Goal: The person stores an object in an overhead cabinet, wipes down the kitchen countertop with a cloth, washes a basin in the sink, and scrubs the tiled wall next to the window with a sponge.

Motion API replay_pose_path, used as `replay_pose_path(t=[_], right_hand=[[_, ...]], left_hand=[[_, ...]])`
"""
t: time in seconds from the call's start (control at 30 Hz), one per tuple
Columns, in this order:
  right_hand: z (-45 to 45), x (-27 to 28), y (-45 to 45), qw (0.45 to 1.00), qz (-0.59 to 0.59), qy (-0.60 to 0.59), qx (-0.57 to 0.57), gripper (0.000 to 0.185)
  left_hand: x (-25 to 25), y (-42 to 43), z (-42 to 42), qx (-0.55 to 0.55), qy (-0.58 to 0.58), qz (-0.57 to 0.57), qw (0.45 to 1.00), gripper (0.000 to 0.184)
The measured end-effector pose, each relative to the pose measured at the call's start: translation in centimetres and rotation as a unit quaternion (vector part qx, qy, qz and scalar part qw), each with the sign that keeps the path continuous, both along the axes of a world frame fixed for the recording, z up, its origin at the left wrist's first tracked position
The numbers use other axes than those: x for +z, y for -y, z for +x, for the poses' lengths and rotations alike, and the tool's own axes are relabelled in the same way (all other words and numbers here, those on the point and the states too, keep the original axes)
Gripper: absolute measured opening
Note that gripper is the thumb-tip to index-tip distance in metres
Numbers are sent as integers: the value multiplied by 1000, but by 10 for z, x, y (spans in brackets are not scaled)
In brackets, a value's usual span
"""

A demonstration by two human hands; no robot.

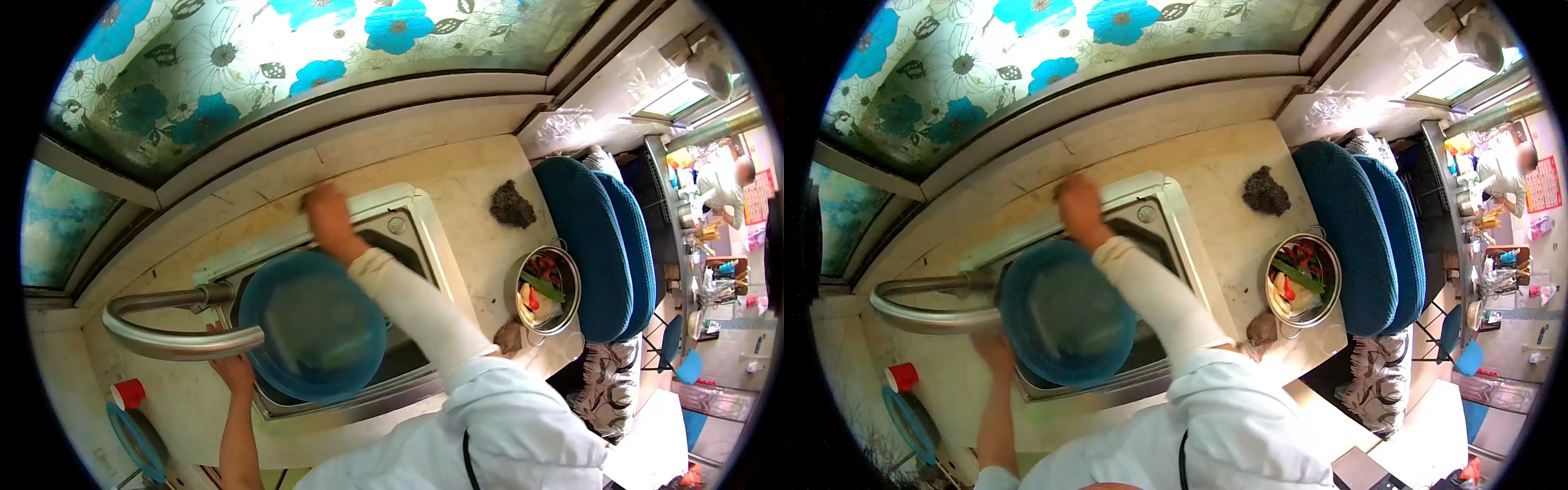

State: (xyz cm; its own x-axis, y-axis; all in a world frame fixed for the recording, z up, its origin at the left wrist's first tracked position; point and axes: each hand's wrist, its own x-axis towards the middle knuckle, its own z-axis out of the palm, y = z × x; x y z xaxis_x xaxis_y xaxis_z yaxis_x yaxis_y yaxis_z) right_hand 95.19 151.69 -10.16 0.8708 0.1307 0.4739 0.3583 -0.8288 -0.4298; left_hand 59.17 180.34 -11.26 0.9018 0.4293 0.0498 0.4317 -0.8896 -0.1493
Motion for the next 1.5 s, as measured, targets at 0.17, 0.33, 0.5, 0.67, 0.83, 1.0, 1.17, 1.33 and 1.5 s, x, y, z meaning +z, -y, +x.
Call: replay_pose_path(t=[0.17,0.33,0.5,0.67,0.83,1.0,1.17,1.33,1.5], right_hand=[[27,-40,34,994,-40,94,28,10],[33,16,123,981,-68,-55,-171,16],[-9,25,88,998,-51,-37,-29,17],[77,38,208,936,-236,-66,-253,22],[133,-1,252,916,-188,-151,-321,26],[14,48,87,969,-152,-189,-48,35],[64,34,177,940,-241,-201,-136,30],[-19,36,93,983,-116,-132,-45,27],[6,33,129,994,-52,-71,-63,19]], left_hand=[[19,10,13,28,17,-37,999,58],[0,1,5,11,20,-4,1000,55],[24,20,22,-17,-2,35,999,38],[31,23,17,-8,19,42,999,37],[26,16,9,-5,10,7,1000,38],[-5,-5,-4,-23,36,32,999,63],[-4,-7,-3,1,8,23,1000,61],[28,18,12,3,-9,15,1000,54],[61,37,33,77,-17,-68,995,41]])
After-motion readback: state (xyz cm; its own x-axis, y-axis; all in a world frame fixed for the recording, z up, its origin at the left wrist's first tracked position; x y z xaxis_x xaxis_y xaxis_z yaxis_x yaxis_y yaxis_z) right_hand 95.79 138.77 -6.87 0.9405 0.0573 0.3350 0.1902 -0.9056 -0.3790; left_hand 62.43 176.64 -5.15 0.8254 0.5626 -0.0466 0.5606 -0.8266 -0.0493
